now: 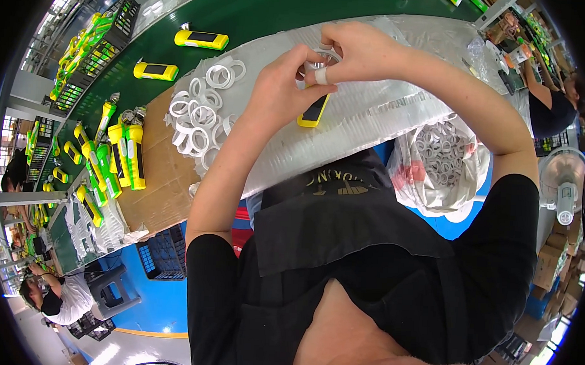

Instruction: Assembling portable flashlights by fitting plastic rings and lens covers onto the main housings at a factory workstation.

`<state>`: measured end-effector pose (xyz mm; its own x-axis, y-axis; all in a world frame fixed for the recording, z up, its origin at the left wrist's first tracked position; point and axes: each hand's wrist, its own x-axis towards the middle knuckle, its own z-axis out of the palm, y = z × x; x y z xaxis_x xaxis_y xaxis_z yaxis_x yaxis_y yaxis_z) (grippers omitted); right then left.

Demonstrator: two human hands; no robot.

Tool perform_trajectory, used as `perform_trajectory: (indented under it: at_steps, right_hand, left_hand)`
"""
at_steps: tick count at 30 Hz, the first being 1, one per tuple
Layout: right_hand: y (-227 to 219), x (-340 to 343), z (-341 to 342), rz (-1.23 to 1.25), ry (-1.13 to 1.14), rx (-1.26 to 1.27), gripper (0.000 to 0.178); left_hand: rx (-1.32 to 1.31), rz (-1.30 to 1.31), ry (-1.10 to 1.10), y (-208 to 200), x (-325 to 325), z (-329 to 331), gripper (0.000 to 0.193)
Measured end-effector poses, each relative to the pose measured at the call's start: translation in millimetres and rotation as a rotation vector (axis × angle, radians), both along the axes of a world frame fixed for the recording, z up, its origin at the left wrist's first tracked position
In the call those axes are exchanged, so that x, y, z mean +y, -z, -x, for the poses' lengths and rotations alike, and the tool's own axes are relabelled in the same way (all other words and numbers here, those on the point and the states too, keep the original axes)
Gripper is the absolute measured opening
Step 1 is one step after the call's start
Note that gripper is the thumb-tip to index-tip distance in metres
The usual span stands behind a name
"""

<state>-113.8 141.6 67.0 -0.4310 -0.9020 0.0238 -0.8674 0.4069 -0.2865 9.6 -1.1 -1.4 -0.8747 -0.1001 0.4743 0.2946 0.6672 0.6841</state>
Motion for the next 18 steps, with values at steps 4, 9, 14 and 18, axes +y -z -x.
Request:
perform_trajectory:
  at_steps: [4,9,14,18]
  right_hand:
    - [1.3,4.9,13.1,0.157,-0.285,-0.052,0.045]
    - [1.6,10.6,11.6,0.202,-0.416,-0.009,0.038]
    - [-30.0,40.4,-11.1,0.516,-0.395,-0.135,0.041]
    - [-45.7,27.6,-22.5,0.637,-0.778,0.061,0.045]
  left_hand:
    - [0.062,-0.026,0.025,3.1,-2.7,3.2,0.041]
    - [0.148,-0.06,0.111,7.3,-3.3,3.9,0.051]
    - [-0.136,-0.336,0.39,-17.4,-18.4,-23.3,0.107]
    - [-0.848,-0.776,0.884,-44.3,-17.1,-57.8,0.084]
